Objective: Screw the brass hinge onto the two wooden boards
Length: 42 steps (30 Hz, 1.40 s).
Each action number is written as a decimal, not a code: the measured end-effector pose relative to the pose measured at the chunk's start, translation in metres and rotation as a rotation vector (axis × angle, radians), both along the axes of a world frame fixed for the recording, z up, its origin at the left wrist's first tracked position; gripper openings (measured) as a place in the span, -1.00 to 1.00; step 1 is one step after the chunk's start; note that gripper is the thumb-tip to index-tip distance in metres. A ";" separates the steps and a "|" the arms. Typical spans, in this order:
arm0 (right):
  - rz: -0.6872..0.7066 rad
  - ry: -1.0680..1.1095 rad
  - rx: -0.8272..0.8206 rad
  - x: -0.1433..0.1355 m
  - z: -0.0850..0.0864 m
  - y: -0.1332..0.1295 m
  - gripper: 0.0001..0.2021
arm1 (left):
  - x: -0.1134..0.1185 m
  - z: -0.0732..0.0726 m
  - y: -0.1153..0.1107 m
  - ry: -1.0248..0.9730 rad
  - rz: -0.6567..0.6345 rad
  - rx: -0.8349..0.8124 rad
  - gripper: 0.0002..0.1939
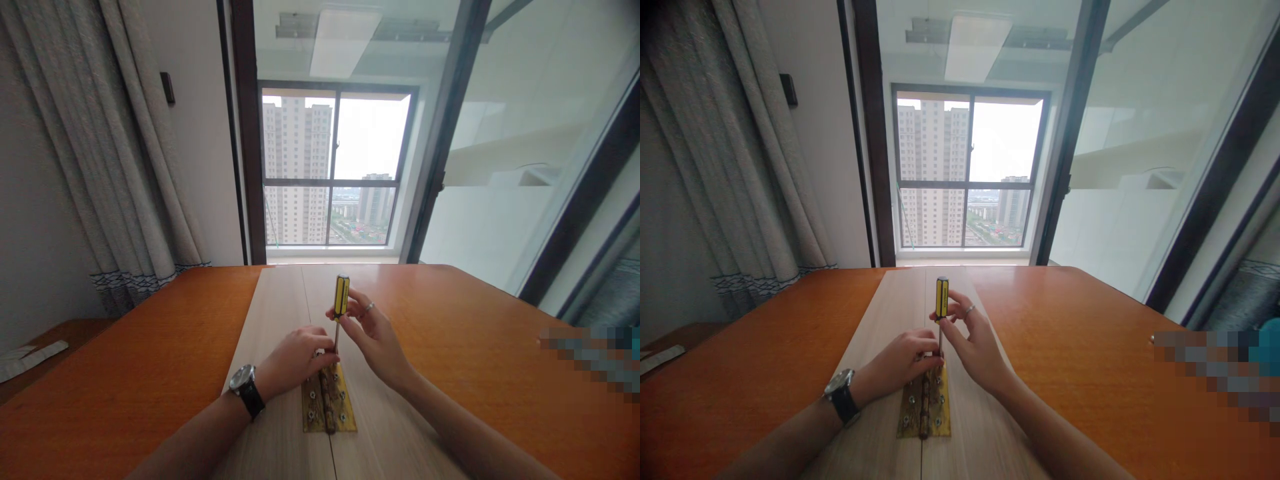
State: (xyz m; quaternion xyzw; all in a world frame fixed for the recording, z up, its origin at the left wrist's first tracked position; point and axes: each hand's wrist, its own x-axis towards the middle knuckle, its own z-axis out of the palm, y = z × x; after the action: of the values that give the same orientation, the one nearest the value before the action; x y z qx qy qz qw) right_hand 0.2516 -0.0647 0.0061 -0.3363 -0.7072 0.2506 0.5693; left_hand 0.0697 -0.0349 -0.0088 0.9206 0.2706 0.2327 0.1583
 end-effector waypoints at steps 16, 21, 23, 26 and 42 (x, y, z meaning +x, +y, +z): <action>-0.172 -0.068 0.107 0.003 0.002 0.001 -0.65 | 0.000 0.002 -0.001 -0.004 0.006 -0.007 -0.81; -0.107 -0.063 0.088 0.001 0.002 0.000 -0.46 | 0.000 0.003 -0.002 -0.003 0.004 -0.015 -0.84; -0.104 -0.055 0.093 0.001 0.002 0.000 -0.47 | -0.001 0.003 -0.002 -0.001 0.009 -0.015 -0.84; -0.105 -0.050 0.065 0.004 0.000 0.002 -0.57 | -0.001 0.002 -0.002 -0.013 -0.001 -0.007 -0.84; -0.150 -0.053 0.054 0.003 -0.002 0.002 -0.77 | 0.000 0.002 -0.002 0.010 0.014 0.002 -0.83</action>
State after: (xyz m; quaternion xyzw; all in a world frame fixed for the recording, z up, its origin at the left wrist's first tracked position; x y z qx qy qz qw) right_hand 0.2548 -0.0630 0.0040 -0.3794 -0.7014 0.1789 0.5763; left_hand 0.0697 -0.0368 -0.0068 0.9202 0.2774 0.2293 0.1542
